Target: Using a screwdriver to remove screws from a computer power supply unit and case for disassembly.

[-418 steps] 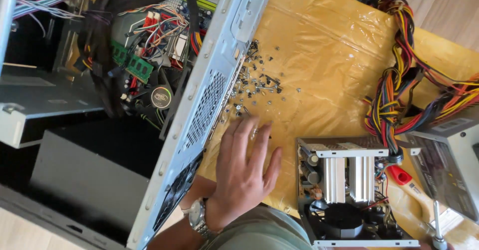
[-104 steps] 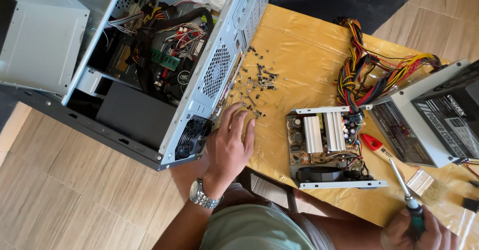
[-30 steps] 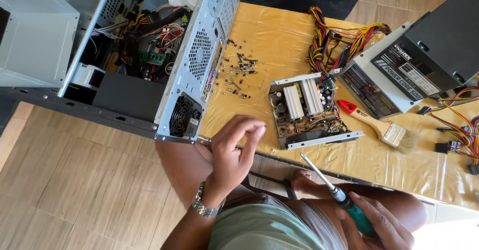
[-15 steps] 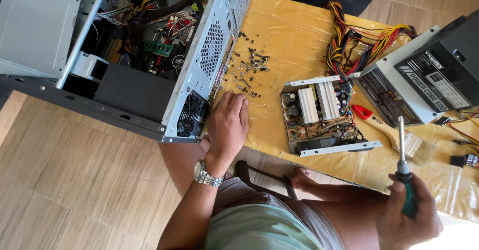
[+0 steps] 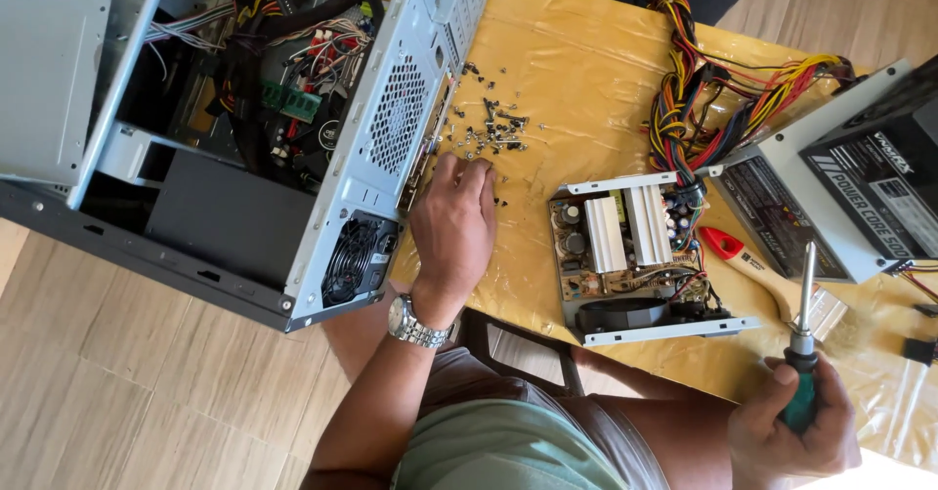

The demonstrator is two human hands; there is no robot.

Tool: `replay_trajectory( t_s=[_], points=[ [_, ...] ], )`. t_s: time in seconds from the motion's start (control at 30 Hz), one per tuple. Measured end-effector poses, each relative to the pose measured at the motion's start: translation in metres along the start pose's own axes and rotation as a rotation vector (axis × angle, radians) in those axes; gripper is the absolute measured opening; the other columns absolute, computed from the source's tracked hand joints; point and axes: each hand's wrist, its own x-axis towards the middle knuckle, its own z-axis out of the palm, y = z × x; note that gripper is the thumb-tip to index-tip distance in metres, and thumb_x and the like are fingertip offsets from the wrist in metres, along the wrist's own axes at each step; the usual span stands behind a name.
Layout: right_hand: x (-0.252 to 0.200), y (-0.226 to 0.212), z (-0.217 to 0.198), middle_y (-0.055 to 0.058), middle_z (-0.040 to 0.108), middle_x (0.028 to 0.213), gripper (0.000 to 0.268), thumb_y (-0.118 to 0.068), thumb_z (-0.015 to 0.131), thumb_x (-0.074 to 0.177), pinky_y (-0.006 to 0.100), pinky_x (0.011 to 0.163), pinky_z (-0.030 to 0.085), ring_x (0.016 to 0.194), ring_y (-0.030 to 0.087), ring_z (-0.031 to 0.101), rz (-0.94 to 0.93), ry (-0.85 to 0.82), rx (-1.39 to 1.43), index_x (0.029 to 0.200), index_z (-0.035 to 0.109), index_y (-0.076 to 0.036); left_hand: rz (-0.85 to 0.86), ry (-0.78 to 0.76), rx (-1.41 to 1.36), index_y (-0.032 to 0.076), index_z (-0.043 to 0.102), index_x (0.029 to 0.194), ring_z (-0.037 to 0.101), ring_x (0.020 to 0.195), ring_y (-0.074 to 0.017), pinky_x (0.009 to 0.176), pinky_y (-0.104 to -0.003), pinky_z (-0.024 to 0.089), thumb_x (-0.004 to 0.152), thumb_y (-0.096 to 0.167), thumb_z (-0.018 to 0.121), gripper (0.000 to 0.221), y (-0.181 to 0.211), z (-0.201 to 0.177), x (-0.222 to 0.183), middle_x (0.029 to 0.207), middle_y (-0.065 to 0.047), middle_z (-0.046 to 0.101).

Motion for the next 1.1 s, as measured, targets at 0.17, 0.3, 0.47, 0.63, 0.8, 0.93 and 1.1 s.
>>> replay_trajectory(
  t_s=[0.17,0.3,0.47,0.63,0.8,0.93,1.1],
  points=[
    [0.005,-0.007,0.005,0.027,0.075,0.094,0.034,-0.009,0.071,0.120,0.047,0.080,0.058,0.086,0.041,0.074,0.015,0.057,0.070,0.128,0.073,0.024,-0.056,-0.072,0.065,0.002,0.071,0.096,0.064,0.066,-0.0151,0.053,-0.027,0.055,0.096,0.009,0.073,0.008,0.005,0.005,0.006,0.096,-0.010,0.064],
    [0.007,-0.007,0.005,0.023,0.076,0.093,0.031,-0.007,0.071,0.119,0.045,0.083,0.057,0.085,0.037,0.074,-0.006,0.062,0.107,0.127,0.072,0.023,0.070,0.070,-0.212,0.003,0.059,0.096,0.057,0.077,-0.0181,0.064,-0.029,0.049,0.101,0.001,0.061,0.006,0.015,-0.019,0.008,0.092,-0.008,0.058],
    [0.021,-0.038,-0.027,0.028,0.070,0.101,0.029,-0.003,0.063,0.121,0.038,0.082,0.055,0.084,0.032,0.069,0.221,-0.063,0.356,0.134,0.064,0.023,-0.267,-0.127,-1.193,0.002,0.063,0.106,0.065,0.070,-0.0171,0.066,-0.026,0.057,0.103,0.009,0.061,0.007,0.043,-0.073,-0.012,0.105,-0.016,0.070],
    [0.028,-0.085,-0.082,0.028,0.070,0.116,0.037,-0.006,0.057,0.117,0.030,0.086,0.050,0.092,0.027,0.067,0.364,-0.309,0.367,0.145,0.054,0.018,-0.355,-0.165,-1.656,-0.002,0.066,0.100,0.062,0.063,-0.0248,0.063,-0.032,0.056,0.095,0.001,0.072,0.009,0.053,-0.090,-0.042,0.100,-0.024,0.073],
    [0.012,-0.079,-0.076,0.024,0.072,0.094,0.030,-0.012,0.075,0.086,0.038,0.083,0.061,0.080,0.030,0.072,-0.019,-0.191,0.484,0.107,0.069,0.008,-0.312,-0.276,-1.966,-0.005,0.071,0.115,0.059,0.062,-0.0287,0.060,-0.034,0.053,0.094,-0.005,0.073,0.020,0.067,-0.083,-0.063,0.105,-0.026,0.073],
    [0.025,-0.089,-0.074,0.019,0.071,0.083,0.027,-0.006,0.080,0.078,0.033,0.063,0.060,0.065,0.028,0.071,-0.170,-0.121,0.590,0.097,0.067,0.008,-0.387,-0.349,-1.999,-0.006,0.073,0.105,0.053,0.055,-0.0308,0.055,-0.036,0.049,0.091,-0.006,0.073,0.014,0.085,-0.077,-0.078,0.102,-0.031,0.071],
    [0.030,-0.102,-0.091,0.018,0.070,0.081,0.030,-0.009,0.081,0.077,0.032,0.066,0.061,0.066,0.026,0.070,-0.116,-0.157,0.578,0.097,0.067,0.007,-0.441,-0.449,-1.990,-0.008,0.073,0.104,0.063,0.067,-0.0301,0.055,-0.032,0.052,0.091,-0.005,0.074,0.013,0.097,-0.068,-0.090,0.103,-0.033,0.071]
  ],
)
